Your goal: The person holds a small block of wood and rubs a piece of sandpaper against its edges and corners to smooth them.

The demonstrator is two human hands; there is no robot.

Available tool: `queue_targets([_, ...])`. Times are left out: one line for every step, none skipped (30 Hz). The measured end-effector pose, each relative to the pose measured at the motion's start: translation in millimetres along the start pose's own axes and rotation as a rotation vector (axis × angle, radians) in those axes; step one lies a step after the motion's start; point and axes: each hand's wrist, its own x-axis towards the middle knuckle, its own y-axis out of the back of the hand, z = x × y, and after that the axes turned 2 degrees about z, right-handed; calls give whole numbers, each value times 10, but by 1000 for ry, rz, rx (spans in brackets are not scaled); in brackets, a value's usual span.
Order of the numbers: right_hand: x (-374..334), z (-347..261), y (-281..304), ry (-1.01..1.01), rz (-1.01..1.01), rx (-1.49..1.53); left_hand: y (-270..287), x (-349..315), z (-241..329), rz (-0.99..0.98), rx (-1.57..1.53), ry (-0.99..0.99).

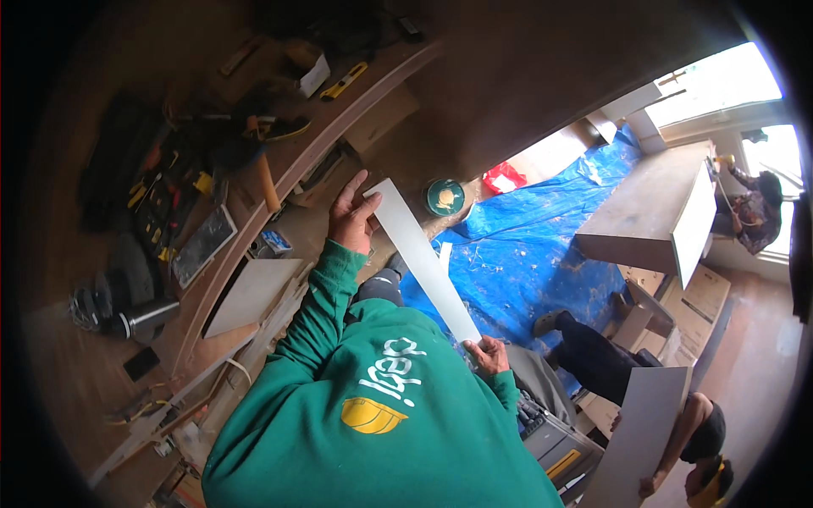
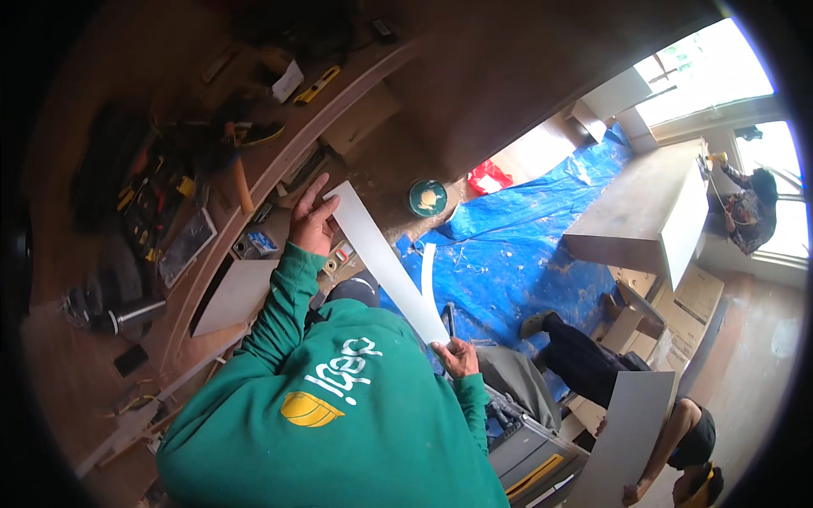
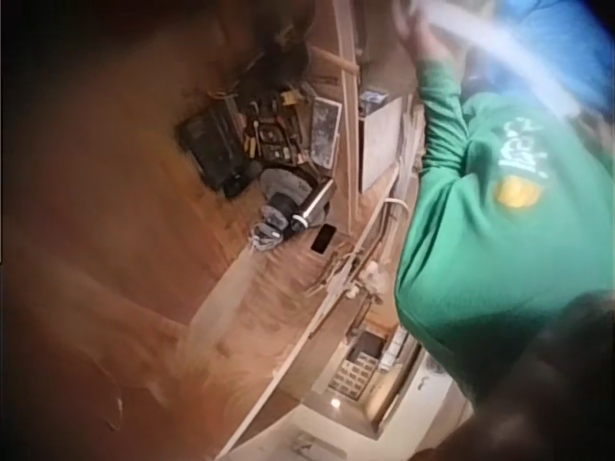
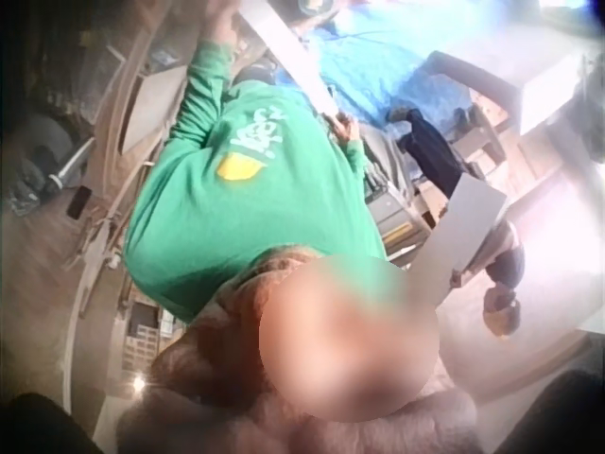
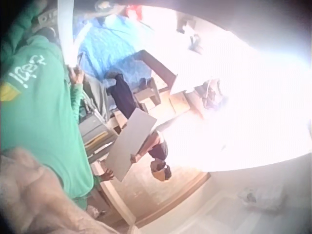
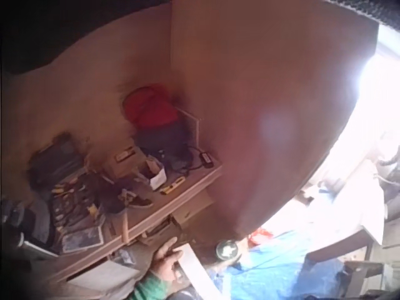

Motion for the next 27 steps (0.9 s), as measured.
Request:
queue_targets([37,48,-36,-27,-10,-69,5,36,18,-36,-13,33])
queue_targets([57,97,-60,-26,0,-64,-22,59,13,-46,-10,35])
queue_targets([55,75,-93,-31,10,-41,-46,65,-6,-63,-10,58])
queue_targets([60,53,-123,-36,20,-17,-67,88,-14,-79,-10,81])
queue_targets([95,29,-138,-44,12,21,-71,132,-1,-108,-21,85])
queue_targets([115,48,-144,-41,23,29,-94,171,3,-121,-16,86])
queue_targets([129,96,-143,-54,21,-35,-111,194,-4,-129,-19,82])
queue_targets([143,130,-147,-68,19,-100,-134,204,-5,-137,-23,78])
queue_targets([146,51,-169,-91,51,-71,-216,197,13,-150,-15,76])
queue_targets([152,-8,-180,-89,58,-66,-340,139,14,-146,-7,97])
queue_targets([169,-63,-187,-85,67,-45,-445,84,-18,-142,1,119])
queue_targets([179,-122,-191,-81,78,-25,-496,44,-109,-151,3,118])
queue_targets([189,-207,-208,-79,80,-19,-509,5,-231,-198,41,154])
queue_targets([203,-304,-219,-39,121,41,-526,-35,-349,-245,79,189])
queue_targets([200,-366,-229,-3,163,102,-547,-86,-478,-250,85,193])
queue_targets([199,-398,-230,-6,166,109,-578,-145,-591,-296,140,187])
queue_targets([196,-423,-233,13,197,137,-595,-197,-681,-341,196,181])
queue_targets([201,-453,-236,35,227,166,-626,-241,-714,-344,202,180])
queue_targets([178,-503,-227,32,235,194,-651,-282,-736,-320,181,215])
queue_targets([142,-503,-224,33,234,200,-654,-299,-736,-295,161,251])
queue_targets([98,-483,-225,44,258,165,-567,-192,-733,-348,339,210])
queue_targets([50,-525,-212,52,286,126,-561,-117,-696,-305,194,255])
queue_targets([-16,-579,-192,83,298,100,-521,1,-608,-253,171,272])
queue_targets([-66,-550,-204,79,323,113,-510,118,-527,-210,153,292])
queue_targets([-121,-503,-200,72,344,36,-564,164,-417,-221,162,291])
queue_targets([-177,-458,-214,62,368,-39,-635,186,-306,-228,169,264])
queue_targets([-225,-401,-266,5,391,83,-732,220,-249,-260,188,246])
